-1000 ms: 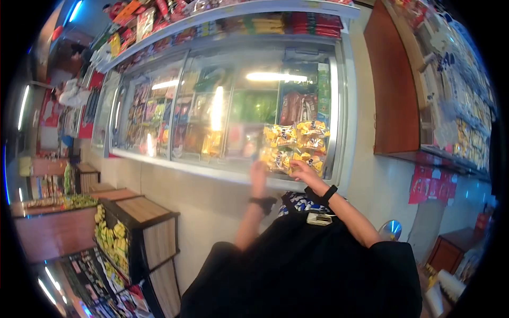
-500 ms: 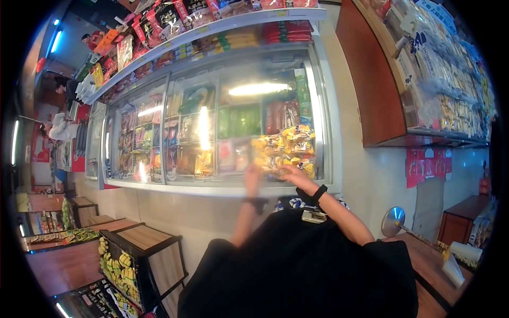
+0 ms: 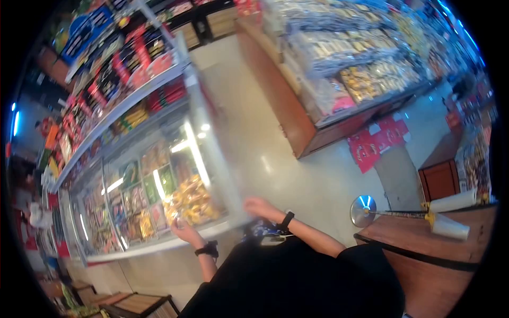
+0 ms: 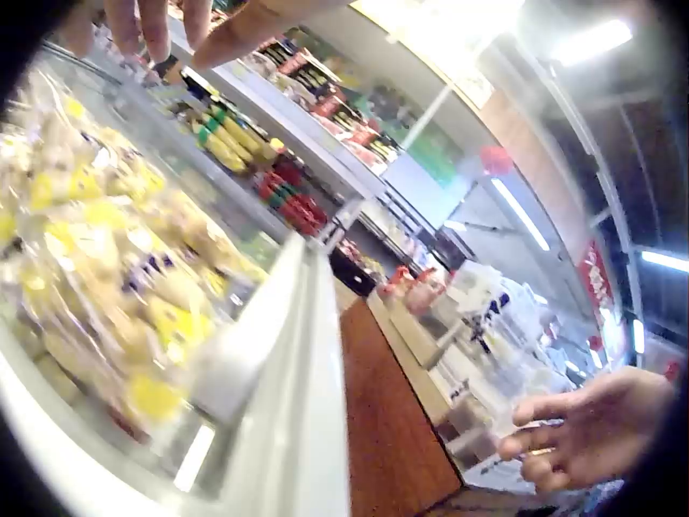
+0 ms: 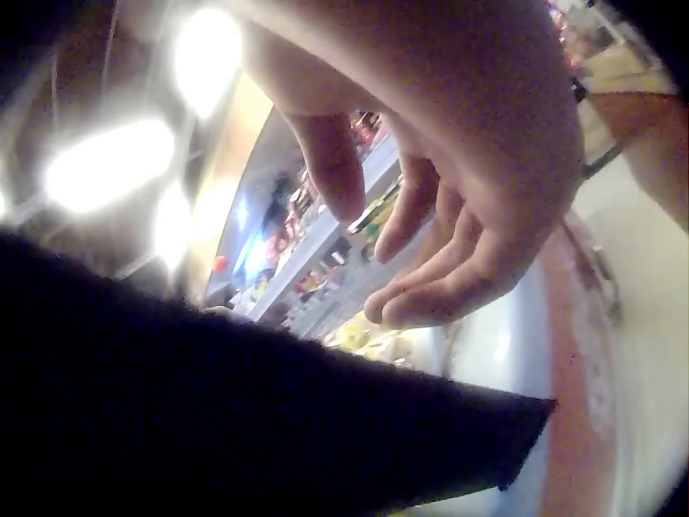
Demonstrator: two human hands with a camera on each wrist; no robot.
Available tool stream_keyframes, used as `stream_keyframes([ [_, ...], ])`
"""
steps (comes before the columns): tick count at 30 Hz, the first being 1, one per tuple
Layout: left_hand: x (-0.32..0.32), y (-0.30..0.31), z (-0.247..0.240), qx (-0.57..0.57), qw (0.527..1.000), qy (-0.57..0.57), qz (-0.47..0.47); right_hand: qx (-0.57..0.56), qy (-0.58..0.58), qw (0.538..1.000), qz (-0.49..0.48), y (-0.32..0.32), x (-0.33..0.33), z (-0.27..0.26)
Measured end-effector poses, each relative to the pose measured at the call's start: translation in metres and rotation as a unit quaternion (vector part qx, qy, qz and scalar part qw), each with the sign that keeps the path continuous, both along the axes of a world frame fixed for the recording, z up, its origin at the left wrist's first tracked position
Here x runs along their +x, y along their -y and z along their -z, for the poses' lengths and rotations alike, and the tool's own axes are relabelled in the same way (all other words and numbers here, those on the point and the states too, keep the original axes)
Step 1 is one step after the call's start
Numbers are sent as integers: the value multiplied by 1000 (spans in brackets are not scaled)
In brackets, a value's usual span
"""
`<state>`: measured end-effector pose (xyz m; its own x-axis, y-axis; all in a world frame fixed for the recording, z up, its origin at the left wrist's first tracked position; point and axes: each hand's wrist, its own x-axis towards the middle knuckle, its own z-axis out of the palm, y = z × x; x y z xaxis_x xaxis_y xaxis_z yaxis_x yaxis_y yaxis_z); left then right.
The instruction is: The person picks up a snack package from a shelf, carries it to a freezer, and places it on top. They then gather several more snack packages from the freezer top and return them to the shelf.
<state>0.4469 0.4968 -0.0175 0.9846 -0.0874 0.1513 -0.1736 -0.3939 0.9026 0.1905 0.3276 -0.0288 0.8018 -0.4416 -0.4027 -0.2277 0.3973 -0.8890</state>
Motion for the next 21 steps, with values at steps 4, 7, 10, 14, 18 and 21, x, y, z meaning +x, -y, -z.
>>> stream_keyframes([
  [4, -85, 84, -4, -12, 988, -65, 141, -11, -8, 985, 171, 37, -105, -2],
  [7, -157, 163, -9, -133, 931, -169, 294, -6, -24, 963, 269, 51, -173, -2],
  [10, -214, 227, -1, -105, 889, -205, 395, -29, -30, 948, 315, 66, -228, 1],
  [14, -284, 295, 2, -88, 828, -267, 486, -3, -33, 920, 391, 89, -277, 0],
  [18, -355, 354, 5, -59, 767, -314, 557, 32, -2, 900, 435, 127, -322, 11],
  [21, -402, 398, 5, -16, 727, -318, 608, 38, -15, 884, 466, 166, -348, 6],
])
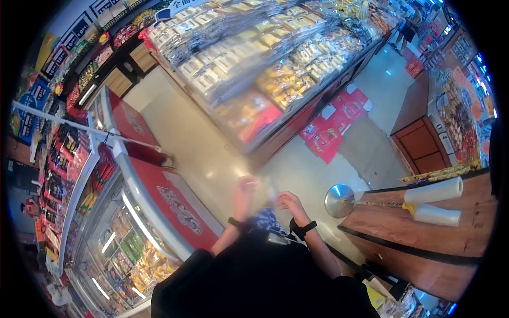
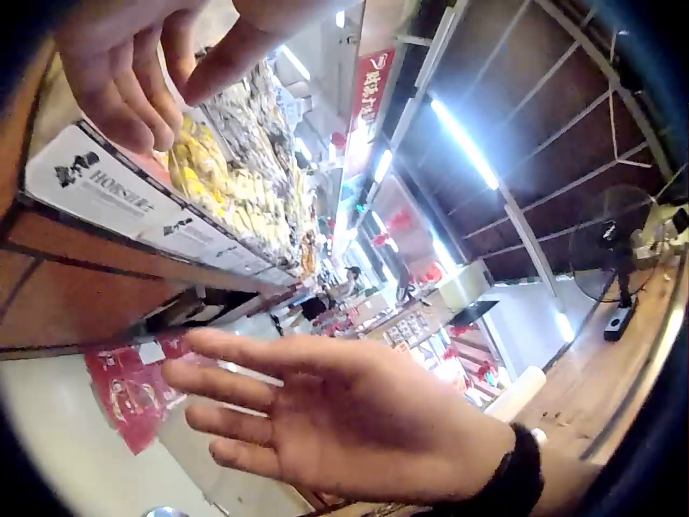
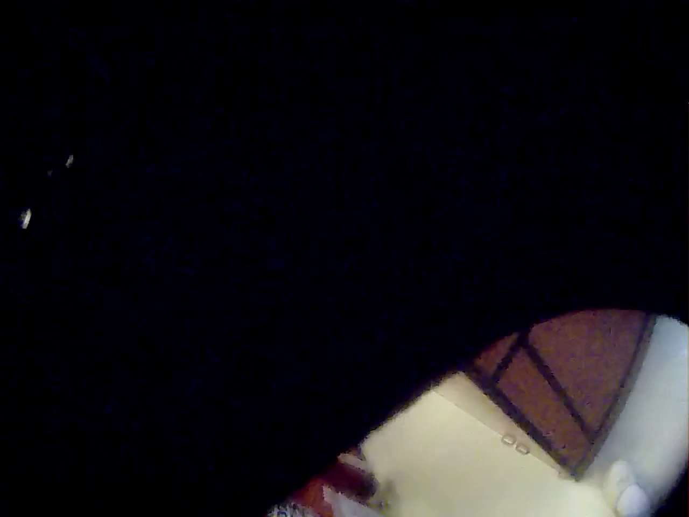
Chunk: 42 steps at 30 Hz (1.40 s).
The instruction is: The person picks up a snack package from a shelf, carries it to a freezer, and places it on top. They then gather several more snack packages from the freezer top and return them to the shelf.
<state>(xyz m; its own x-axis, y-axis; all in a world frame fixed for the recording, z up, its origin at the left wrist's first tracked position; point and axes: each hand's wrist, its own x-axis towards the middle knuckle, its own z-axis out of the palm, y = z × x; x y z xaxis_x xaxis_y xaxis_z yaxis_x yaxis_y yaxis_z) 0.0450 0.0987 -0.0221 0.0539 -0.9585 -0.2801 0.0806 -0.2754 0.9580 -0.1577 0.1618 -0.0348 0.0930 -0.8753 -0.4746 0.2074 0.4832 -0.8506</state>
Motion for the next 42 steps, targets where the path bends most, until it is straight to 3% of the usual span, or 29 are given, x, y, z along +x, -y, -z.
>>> stream_keyframes([
  [5, -59, 95, 22, -35, 998, -33, 33, -24, -48, 998, -34, 97, -44, -3],
  [9, -86, 166, 9, -100, 995, -22, -22, -37, -79, 994, -63, 176, -61, -23],
  [13, -92, 213, -7, -50, 995, -67, -61, -34, -61, 994, -90, 242, -58, -17],
  [16, -93, 229, 3, -38, 991, -31, -121, -59, -47, 987, -143, 290, -50, -7],
  [17, -91, 231, -1, 20, 983, -133, -123, -68, -42, 983, -167, 301, -48, -5],
  [20, -80, 244, -35, 56, 971, -172, -157, -50, -82, 967, -235, 350, -23, -17],
  [21, -76, 250, -40, 59, 972, -108, -200, -24, -45, 970, -240, 363, -13, -17],
  [24, -71, 265, -22, 47, 955, 57, -289, -82, -83, 964, -239, 404, 13, -6],
  [26, -54, 284, 34, -10, 942, 132, -307, -158, -118, 944, -265, 432, 20, 18],
  [27, -55, 294, -9, 11, 940, 31, -339, -187, -112, 942, -256, 441, 32, 18],
  [28, -54, 305, -10, 2, 930, 52, -364, -215, -103, 939, -247, 449, 41, 14],
  [30, -46, 324, 6, -22, 904, 101, -414, -166, -89, 927, -323, 473, 40, 14],
  [31, -34, 337, 29, -1, 907, 76, -415, -149, -76, 923, -348, 492, 41, 46],
  [34, -25, 354, 47, 78, 878, 152, -447, -67, -30, 913, -402, 510, 60, 35],
  [36, -27, 355, 33, 103, 883, 137, -436, -32, -47, 890, -451, 527, 65, 66],
  [37, -31, 354, 21, 110, 892, 116, -424, -80, -33, 895, -437, 530, 70, 92],
  [38, -33, 353, 14, 116, 899, 94, -413, -63, -23, 894, -443, 528, 68, 79],
  [40, -32, 349, 49, 98, 888, 192, -407, -31, -5, 891, -452, 521, 62, 34],
  [41, -37, 344, 54, 90, 880, 239, -400, -68, 1, 884, -463, 518, 58, 31],
  [42, -39, 340, 59, 110, 886, 213, -398, -18, 15, 892, -451, 516, 54, 27],
])
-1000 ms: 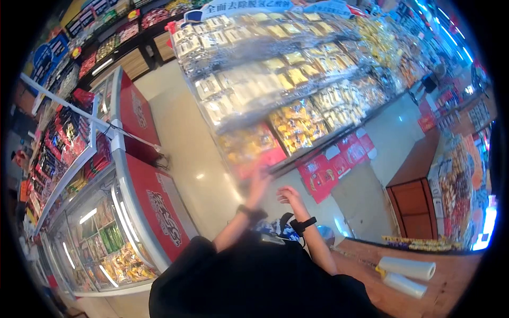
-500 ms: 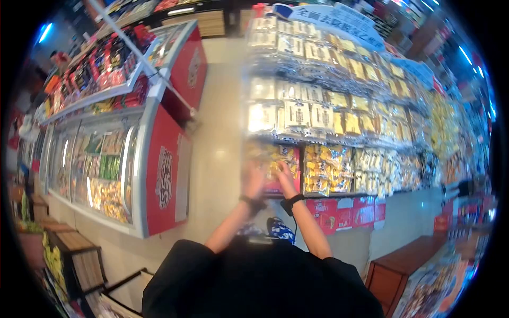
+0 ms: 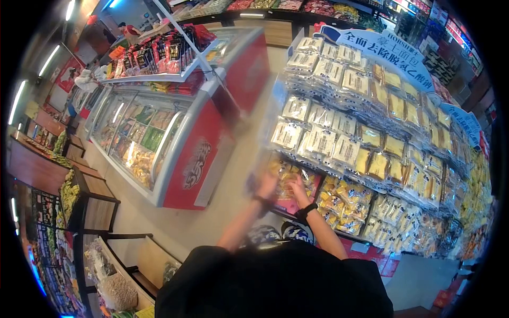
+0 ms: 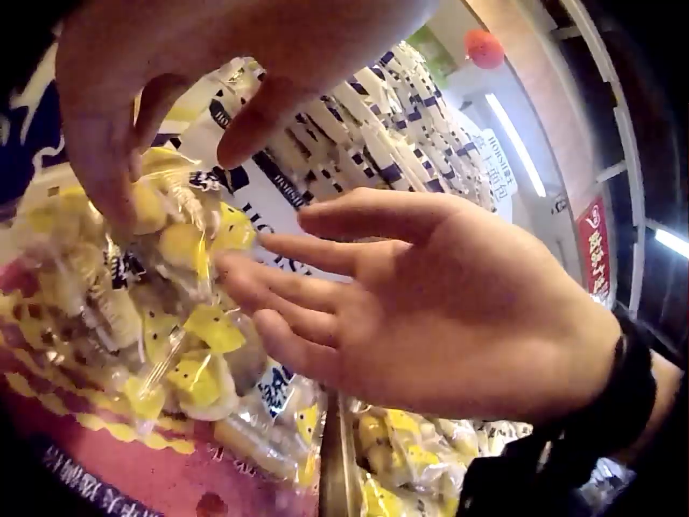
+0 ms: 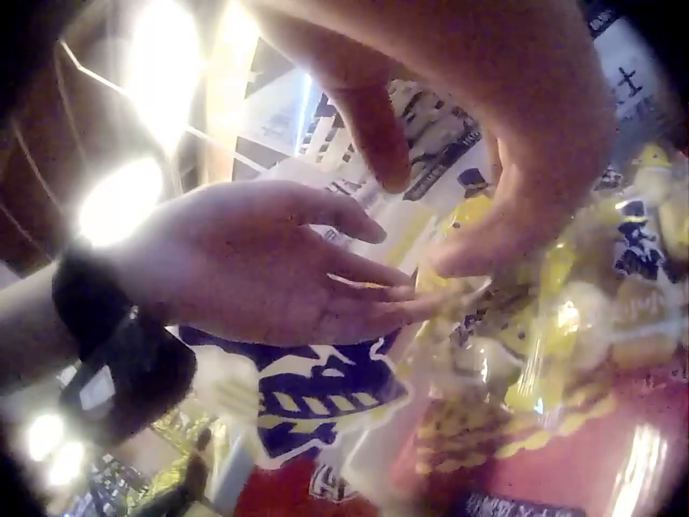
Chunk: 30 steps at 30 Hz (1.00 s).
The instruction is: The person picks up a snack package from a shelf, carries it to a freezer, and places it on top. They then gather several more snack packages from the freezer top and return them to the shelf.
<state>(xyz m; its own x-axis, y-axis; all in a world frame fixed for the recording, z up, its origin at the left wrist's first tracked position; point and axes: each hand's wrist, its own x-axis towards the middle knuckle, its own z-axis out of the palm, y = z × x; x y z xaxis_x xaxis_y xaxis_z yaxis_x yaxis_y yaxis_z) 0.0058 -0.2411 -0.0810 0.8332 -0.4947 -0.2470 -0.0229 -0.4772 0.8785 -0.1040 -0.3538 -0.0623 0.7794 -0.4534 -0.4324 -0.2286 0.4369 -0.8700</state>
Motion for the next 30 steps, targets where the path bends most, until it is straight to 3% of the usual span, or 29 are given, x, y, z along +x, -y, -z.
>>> stream_keyframes([
  [2, -8, -7, 8, 8, 998, -69, -5, 97, -25, 995, 29, -9, -22, -29],
  [3, -11, -9, 16, 19, 1000, -17, 6, 171, -3, 984, 51, -12, -27, -48],
  [7, -22, -2, 30, 11, 1000, -17, -7, 79, -63, 994, 37, 10, -17, -11],
  [9, -30, 6, -22, 43, 999, -22, -7, 56, -74, 996, -17, 22, -11, 12],
  [10, -43, 2, -42, -15, 998, -53, -38, 45, -83, 995, -42, 23, -10, 30],
  [11, -54, 1, -62, -77, 991, -82, -68, -17, -99, 994, -45, 22, -8, 46],
  [12, -57, 0, -72, -143, 979, -109, -98, -159, -90, 983, -28, 17, -11, 58],
  [14, -53, -10, -59, -123, 980, -125, -94, -430, -66, 900, 6, 4, -18, 75],
  [15, -57, -18, -62, -132, 978, -123, -109, -415, -78, 906, -8, -17, -33, 6],
  [17, -63, -49, -75, -85, 974, -181, -104, -448, -98, 888, -35, -39, -53, -21],
  [20, -77, -89, -68, -308, 862, -362, -174, -563, -39, 824, -54, -68, -79, -41],
  [22, -81, -121, -42, -302, 829, -448, -147, -544, -17, 836, -75, -88, -89, -58],
  [25, -75, -170, 0, -139, 853, -502, -35, -477, -35, 870, -119, -128, -95, -73],
  [28, -62, -230, -5, -190, 867, -456, 67, -425, -19, 890, -161, -165, -81, -79],
  [30, -56, -268, 38, -185, 906, -363, 113, -409, -14, 892, -194, -194, -72, -74],
])
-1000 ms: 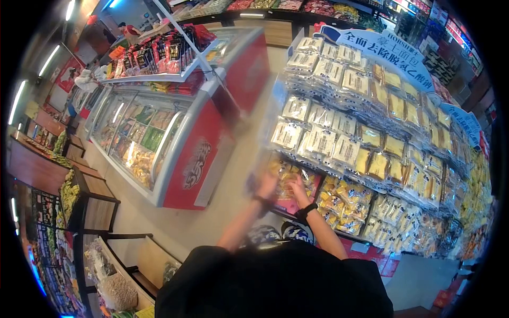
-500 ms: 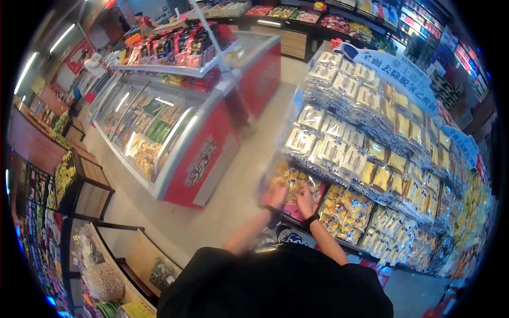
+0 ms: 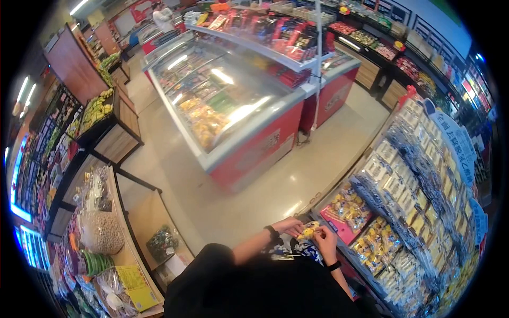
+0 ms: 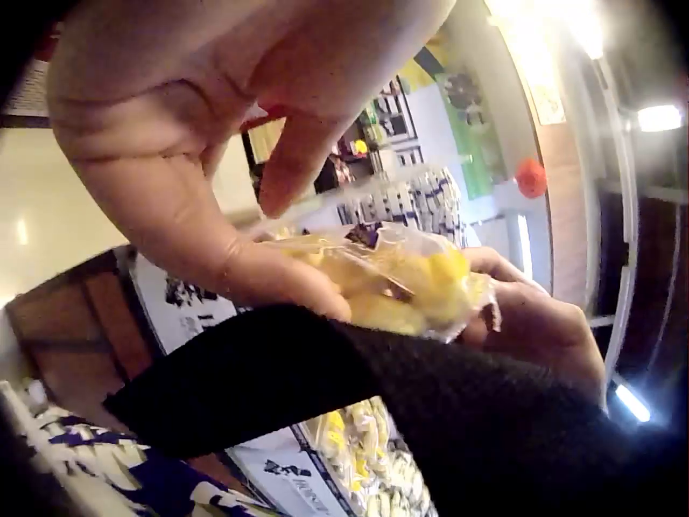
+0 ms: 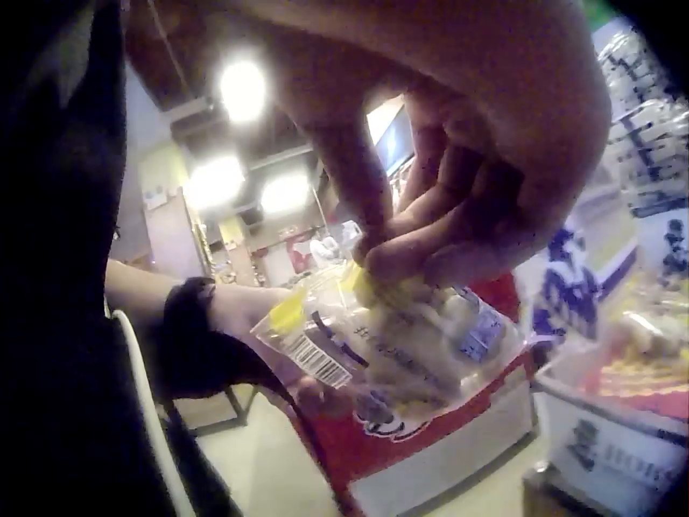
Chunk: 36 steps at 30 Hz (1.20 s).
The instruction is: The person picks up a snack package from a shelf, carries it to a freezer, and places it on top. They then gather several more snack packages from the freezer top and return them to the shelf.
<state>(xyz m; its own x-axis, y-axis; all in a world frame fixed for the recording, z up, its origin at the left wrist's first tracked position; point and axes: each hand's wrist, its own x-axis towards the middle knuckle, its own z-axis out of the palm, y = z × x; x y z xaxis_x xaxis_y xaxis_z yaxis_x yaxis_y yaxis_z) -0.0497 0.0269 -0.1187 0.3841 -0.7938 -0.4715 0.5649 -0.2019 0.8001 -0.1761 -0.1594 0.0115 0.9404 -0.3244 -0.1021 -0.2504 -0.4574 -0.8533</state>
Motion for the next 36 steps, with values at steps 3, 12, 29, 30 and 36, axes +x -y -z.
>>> stream_keyframes([
  [3, -5, -57, 23, -15, 999, 27, -44, 27, 6, 996, -86, -50, 24, -7],
  [12, -78, -242, -5, 4, 891, -59, -450, 81, -43, 924, -371, -194, 114, 18],
  [29, 60, -453, -61, 118, 815, -25, -567, 10, -33, 888, -458, -407, 338, 71],
  [30, 82, -459, -67, 106, 812, -22, -573, -2, -29, 894, -447, -413, 354, 75],
  [36, 244, -472, -111, 124, 855, 67, -500, 20, -14, 951, -309, -423, 439, 68],
])
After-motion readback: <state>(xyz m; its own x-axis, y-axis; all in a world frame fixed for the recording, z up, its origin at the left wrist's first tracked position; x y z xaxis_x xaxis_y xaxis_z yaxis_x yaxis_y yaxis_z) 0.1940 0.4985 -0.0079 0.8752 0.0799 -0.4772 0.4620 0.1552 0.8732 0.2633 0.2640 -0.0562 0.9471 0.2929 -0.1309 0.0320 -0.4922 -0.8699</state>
